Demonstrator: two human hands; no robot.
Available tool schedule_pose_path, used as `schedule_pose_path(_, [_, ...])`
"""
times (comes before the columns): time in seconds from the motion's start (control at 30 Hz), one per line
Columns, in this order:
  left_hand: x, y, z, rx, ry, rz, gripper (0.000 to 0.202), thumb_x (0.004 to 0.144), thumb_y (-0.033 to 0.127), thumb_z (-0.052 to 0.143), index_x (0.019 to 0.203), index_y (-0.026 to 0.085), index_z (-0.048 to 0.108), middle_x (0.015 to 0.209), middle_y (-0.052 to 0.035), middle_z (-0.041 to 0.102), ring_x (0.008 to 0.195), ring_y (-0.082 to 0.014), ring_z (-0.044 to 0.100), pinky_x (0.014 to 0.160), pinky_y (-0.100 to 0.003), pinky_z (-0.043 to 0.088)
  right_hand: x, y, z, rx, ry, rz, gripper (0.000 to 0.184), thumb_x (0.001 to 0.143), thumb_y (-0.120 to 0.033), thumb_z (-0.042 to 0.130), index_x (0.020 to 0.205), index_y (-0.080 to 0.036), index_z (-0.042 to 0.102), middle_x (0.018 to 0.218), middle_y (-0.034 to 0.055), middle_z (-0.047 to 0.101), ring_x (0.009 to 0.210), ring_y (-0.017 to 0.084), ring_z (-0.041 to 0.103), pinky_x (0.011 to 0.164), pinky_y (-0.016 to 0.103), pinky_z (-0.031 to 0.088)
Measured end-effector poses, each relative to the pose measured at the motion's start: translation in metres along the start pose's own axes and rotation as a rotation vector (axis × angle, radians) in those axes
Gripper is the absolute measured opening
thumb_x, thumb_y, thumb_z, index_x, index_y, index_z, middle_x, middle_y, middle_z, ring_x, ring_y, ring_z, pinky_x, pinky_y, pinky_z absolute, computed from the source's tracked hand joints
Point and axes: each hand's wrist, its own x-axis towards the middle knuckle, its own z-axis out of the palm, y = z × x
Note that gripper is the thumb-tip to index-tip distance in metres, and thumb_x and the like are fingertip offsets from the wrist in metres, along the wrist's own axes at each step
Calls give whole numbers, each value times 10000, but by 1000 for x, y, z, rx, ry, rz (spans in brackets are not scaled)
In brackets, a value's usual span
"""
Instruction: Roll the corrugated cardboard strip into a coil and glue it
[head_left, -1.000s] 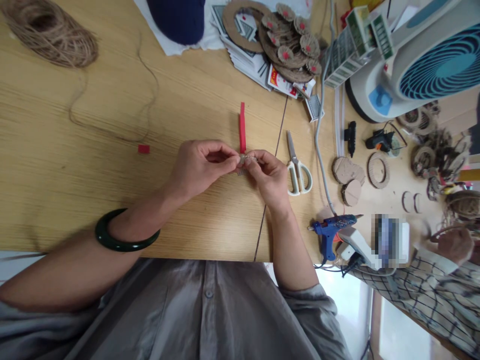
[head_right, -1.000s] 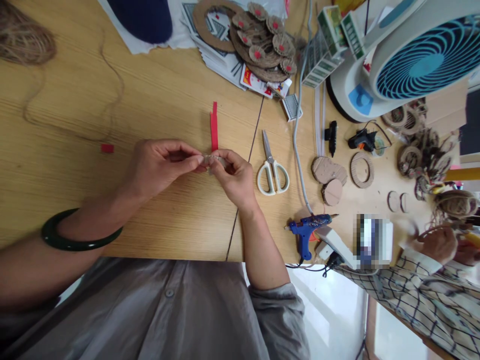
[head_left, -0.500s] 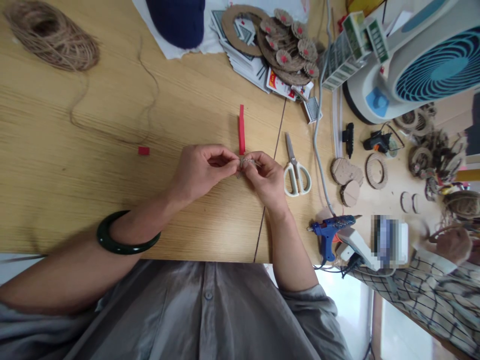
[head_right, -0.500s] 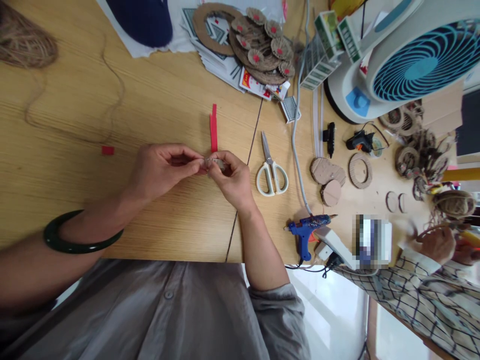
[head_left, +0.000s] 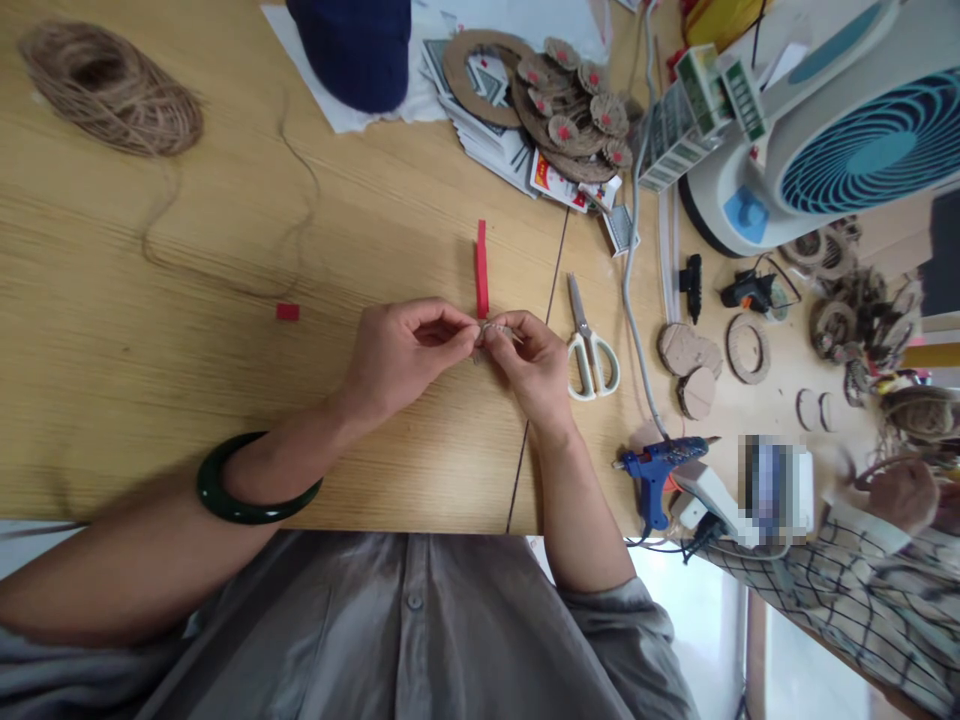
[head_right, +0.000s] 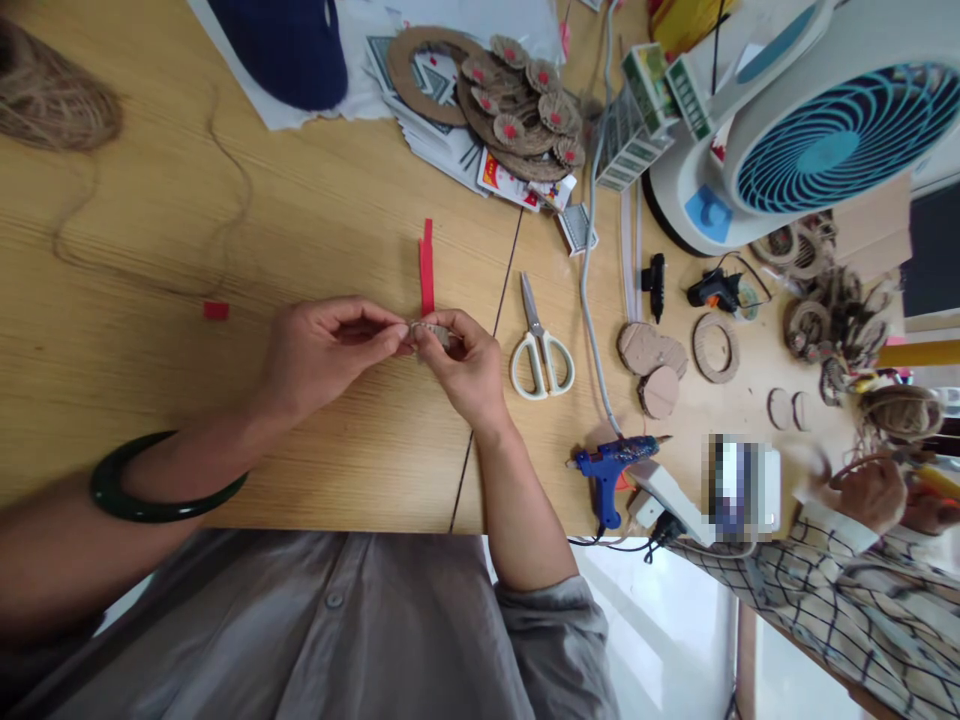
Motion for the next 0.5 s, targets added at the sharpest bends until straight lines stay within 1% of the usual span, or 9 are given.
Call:
schedule_pose_path(0.13, [-2, 6, 0, 119, 10, 79, 94, 877, 306, 748, 832, 261, 818, 825, 10, 855, 724, -175, 798, 698, -267, 636, 0, 2, 0, -59, 8, -11, 313, 844, -502, 855, 863, -231, 698, 727, -36, 677, 616, 103, 542, 561, 252, 459])
schedule_pose_path(0.27, [-4, 10, -1, 192, -2, 141, 105, 894, 287, 724, 842, 283, 815, 847, 8, 860, 732, -188, 802, 700, -285, 646, 0, 5, -1, -107, 35, -37, 266, 871, -457, 836, 841, -232, 697, 698, -40, 626, 631, 108, 514, 566, 251, 436])
schedule_pose_path(0.4, [-4, 10, -3, 215, -23, 192, 94, 898, 264, 740, 878, 290, 828, 900, 6, 870, 760, -198, 811, 739, -299, 648, 0, 4, -2, -132, 36, -48, 247, 891, -423, 827, 827, -232, 685, 693, -41, 597, 644, 113, 520, 581, 255, 441])
schedule_pose_path(0.5, [-3, 9, -4, 186, -54, 191, 83, 889, 246, 768, 900, 292, 837, 920, 10, 872, 792, -214, 821, 762, -306, 652, 0, 4, -3, -123, 42, -62, 206, 894, -386, 806, 827, -234, 683, 705, -40, 609, 635, 110, 519, 584, 257, 440])
